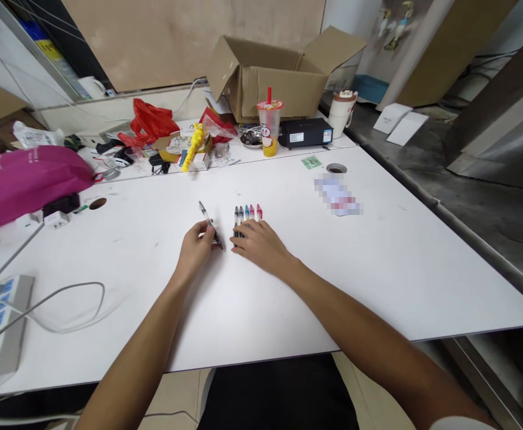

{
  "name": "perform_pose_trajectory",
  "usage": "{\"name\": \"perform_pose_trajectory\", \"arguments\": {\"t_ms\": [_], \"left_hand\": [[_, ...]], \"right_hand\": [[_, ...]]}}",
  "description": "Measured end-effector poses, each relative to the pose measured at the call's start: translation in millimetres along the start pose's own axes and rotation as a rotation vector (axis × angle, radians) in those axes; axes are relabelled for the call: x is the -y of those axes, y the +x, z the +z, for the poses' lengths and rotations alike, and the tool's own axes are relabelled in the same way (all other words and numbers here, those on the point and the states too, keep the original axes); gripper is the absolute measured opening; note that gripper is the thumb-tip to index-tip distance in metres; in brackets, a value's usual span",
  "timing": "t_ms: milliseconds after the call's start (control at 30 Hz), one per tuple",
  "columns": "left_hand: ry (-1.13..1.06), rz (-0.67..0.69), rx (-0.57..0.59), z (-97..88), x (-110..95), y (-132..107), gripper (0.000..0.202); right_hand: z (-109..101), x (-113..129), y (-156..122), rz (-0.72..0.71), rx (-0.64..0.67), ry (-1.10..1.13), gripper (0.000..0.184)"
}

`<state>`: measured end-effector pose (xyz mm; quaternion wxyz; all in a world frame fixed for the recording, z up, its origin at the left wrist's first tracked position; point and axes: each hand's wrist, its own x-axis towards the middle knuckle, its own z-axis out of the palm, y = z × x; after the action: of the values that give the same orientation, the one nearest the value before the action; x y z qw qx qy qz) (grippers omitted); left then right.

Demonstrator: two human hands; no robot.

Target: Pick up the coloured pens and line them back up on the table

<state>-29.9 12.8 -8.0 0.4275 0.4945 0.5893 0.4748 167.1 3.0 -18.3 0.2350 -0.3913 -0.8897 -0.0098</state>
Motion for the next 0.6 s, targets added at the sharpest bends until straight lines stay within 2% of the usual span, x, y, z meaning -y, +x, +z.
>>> {"name": "perform_pose_trajectory", "arguments": {"t_ms": [200,600], "left_hand": [[-0.174,-0.077,0.003,1.1,-5.4,-0.9,0.021],[-0.238,-0.087,0.031,2.1,-4.9,0.6,0.026]], "right_hand": [[-3.2,-3.3,-2.2,0.010,0.004,0.047,0.025],[1.4,-7.8,-2.5,-0.024,0.021,0.033,0.025]]}}
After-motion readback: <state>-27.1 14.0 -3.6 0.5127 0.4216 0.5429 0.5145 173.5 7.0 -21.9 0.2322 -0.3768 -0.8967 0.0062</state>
